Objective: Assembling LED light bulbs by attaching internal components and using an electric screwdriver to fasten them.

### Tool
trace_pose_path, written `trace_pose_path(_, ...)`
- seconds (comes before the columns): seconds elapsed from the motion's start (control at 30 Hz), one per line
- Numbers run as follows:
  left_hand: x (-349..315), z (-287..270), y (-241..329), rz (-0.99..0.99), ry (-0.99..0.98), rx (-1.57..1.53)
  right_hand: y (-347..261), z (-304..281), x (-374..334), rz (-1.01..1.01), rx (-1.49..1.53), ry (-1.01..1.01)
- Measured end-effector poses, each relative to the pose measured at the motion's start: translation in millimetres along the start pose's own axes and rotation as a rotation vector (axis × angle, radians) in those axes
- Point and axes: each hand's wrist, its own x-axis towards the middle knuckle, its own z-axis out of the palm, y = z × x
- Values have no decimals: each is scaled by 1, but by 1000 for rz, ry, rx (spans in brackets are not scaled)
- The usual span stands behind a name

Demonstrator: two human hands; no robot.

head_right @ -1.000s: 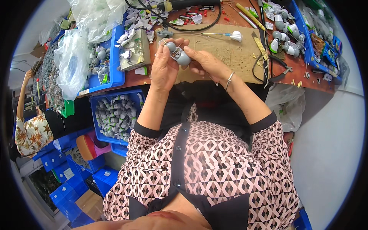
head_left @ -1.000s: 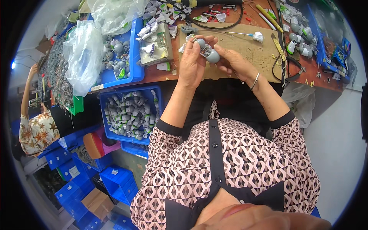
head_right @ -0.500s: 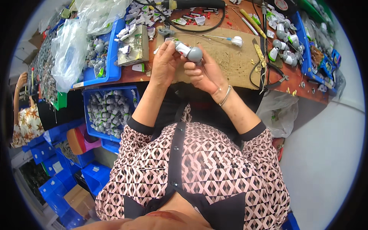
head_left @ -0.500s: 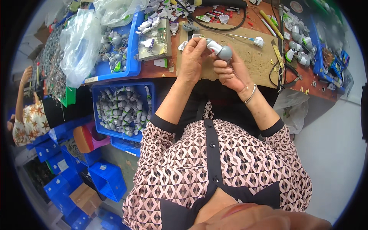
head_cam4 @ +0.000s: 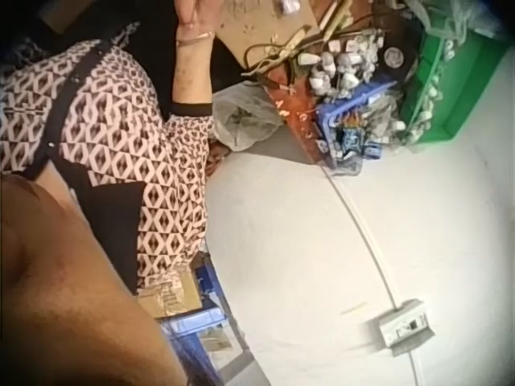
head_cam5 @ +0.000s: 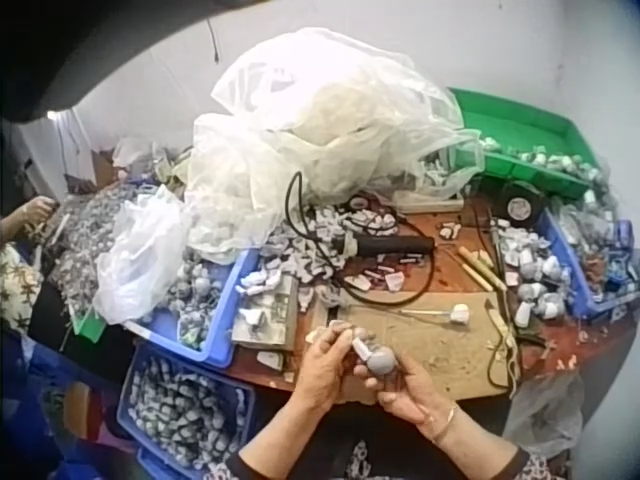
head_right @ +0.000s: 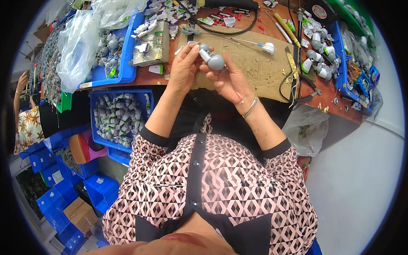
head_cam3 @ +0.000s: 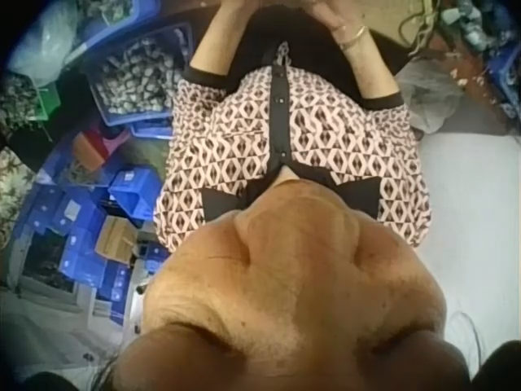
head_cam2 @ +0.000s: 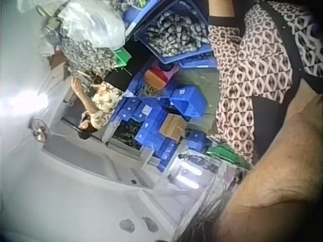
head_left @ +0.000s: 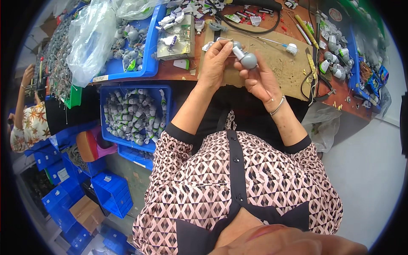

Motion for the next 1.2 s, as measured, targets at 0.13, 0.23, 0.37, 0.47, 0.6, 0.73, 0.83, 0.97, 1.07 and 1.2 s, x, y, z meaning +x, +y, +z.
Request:
trace_pose_path(0.13,-6,-4,0,17,-117,-45,5,20,-6,-296,-931,190)
trace_pose_path(0.23,-5,-11,0,9,-212,-40,8,23,-9,-347,-987,201)
trace_pose_path(0.37,-9,-6,-2,-8,-190,-47,6,10,-8,-352,-981,158)
trace_pose_path(0.47,-10,-2,-3,19,-189,-29,9,8,-9,-399,-953,160)
trace_pose_path(0.6,-11,-2,-2,20,-172,30,11,4,-8,-449,-931,172)
trace_pose_path(0.73,-13,4,-7,28,-205,105,13,2,7,-524,-794,129)
trace_pose_path(0.83,-15,10,-8,64,-254,302,15,3,4,-526,-805,165)
trace_pose_path(0.97,-14,11,-8,27,-309,350,7,-1,-9,-431,-618,79)
trace_pose_path(1.07,-15,8,-14,50,-307,365,6,-2,-12,-439,-640,89)
trace_pose_path(1.2,-13,11,-14,74,-322,383,5,0,-8,-464,-634,108)
